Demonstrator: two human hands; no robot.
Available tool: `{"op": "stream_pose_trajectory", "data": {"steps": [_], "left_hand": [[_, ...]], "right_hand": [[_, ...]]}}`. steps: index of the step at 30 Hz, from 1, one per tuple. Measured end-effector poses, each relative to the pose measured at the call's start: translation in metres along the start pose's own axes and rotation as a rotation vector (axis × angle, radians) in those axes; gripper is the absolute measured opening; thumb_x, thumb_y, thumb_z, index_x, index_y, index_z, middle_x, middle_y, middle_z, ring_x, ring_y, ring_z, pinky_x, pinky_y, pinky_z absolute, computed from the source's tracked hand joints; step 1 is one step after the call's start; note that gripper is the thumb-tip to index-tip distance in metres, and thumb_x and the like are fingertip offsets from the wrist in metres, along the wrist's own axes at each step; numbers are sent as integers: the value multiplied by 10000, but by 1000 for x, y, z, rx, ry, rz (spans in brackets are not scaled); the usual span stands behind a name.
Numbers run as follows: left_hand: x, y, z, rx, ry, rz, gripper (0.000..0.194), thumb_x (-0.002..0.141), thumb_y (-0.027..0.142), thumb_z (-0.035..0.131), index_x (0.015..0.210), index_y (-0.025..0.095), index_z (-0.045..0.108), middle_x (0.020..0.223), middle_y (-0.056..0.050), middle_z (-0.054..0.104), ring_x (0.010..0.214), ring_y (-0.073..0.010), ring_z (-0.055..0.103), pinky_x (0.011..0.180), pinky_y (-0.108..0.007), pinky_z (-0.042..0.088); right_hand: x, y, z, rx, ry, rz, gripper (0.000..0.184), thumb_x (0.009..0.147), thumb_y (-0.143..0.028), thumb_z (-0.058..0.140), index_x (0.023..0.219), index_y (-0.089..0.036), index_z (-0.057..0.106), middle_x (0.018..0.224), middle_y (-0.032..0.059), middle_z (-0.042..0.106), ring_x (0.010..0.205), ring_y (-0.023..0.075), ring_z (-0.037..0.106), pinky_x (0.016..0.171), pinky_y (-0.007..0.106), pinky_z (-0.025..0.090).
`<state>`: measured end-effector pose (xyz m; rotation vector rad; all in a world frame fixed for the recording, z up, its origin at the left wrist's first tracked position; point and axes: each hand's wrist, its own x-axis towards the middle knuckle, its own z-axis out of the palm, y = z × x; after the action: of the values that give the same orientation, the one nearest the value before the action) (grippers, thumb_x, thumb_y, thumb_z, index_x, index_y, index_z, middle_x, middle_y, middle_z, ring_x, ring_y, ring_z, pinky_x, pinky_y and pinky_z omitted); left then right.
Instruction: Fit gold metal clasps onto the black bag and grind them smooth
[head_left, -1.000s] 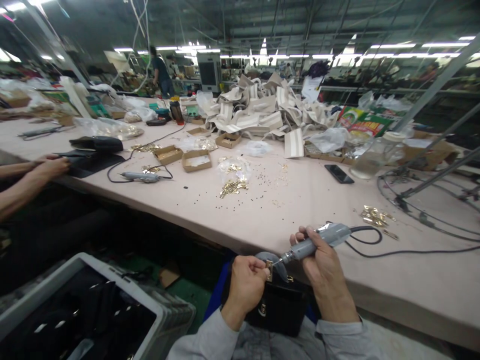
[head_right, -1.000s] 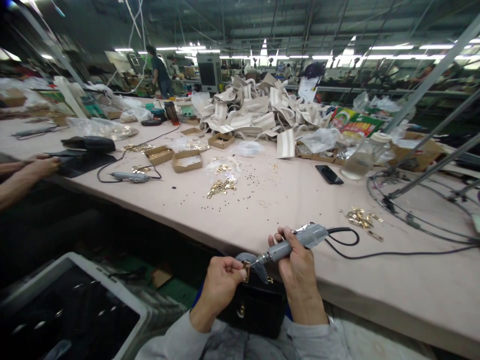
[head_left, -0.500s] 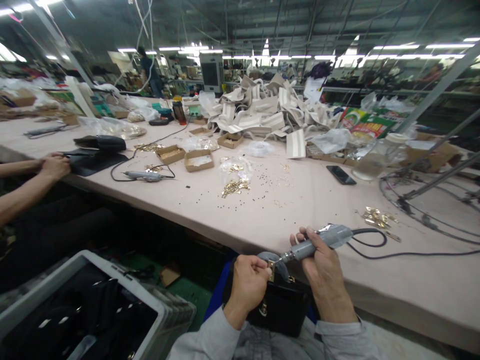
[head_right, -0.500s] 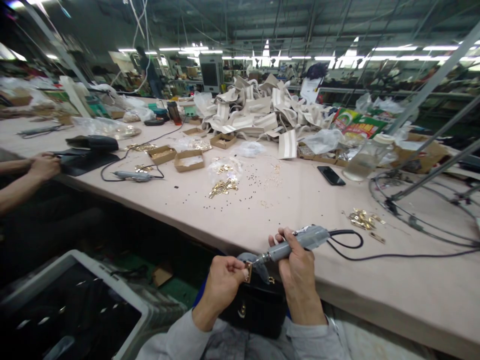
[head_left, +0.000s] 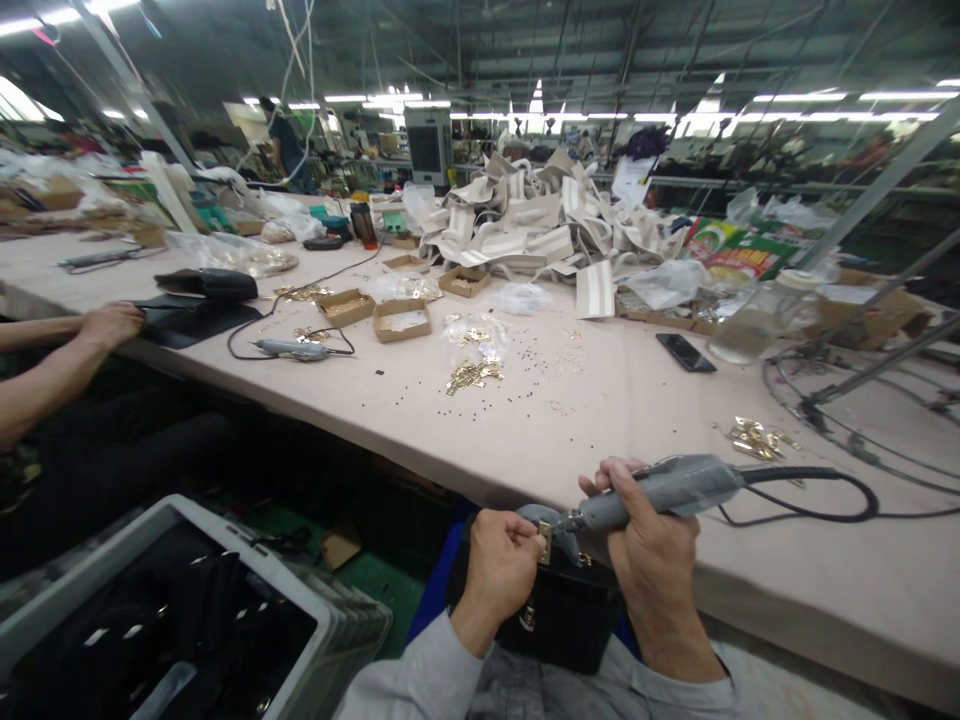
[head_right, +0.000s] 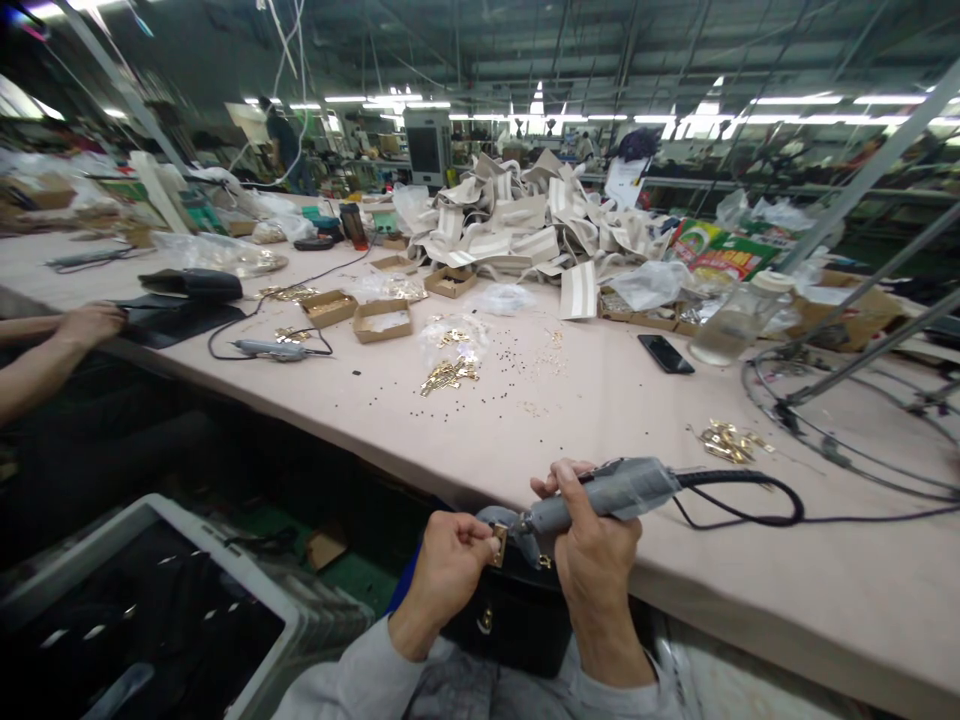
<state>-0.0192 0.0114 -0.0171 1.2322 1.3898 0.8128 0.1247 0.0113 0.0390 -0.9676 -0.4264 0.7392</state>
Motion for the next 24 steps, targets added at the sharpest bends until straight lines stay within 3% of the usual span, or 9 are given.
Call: {"op": "stream_pose_trajectory", "data": {"steps": [5,12,16,20,24], "left_hand": [[-1,-2,1,48,12,-3,120,705,121,699,731,87,811,662,-90,767,625,-207,687,572,-272,460],[-3,1,3,64,24,-1,94,695,115,712,697,108,806,627,-55,739,606,-184,657,553,-260,426],[-5,6,3,85,11,11,95,696,116,700,664,113,789,606,-48,721,585,-174,634,542,-259,406],[-8,11,4,76,-2,13,97,682,97,683,619,116,755,567,-24,678,549,-150,587,526,-251,367],[-8,7,9,87,4,35,163,646,58,626,507,139,653,488,21,559,504,-119,485,501,-249,308]], "right_hand": [[-11,-1,-2,-195,-80,-115,322,794,-321,931,936,-162,689,856,25,686,695,180,688,686,327,619],[-21,-8,-4,-268,-368,-249,195,920,-264,805,898,-195,624,912,32,650,685,168,637,661,329,535],[-22,-15,0,-348,-540,-317,145,957,-248,747,886,-209,627,895,40,639,838,210,649,744,353,536],[-19,-14,2,-373,-690,-266,145,971,-271,735,883,-214,634,885,34,642,855,204,639,779,348,522],[-14,-9,3,-380,-813,-120,284,932,-326,799,772,-209,596,796,7,606,733,169,584,684,305,484]]}}
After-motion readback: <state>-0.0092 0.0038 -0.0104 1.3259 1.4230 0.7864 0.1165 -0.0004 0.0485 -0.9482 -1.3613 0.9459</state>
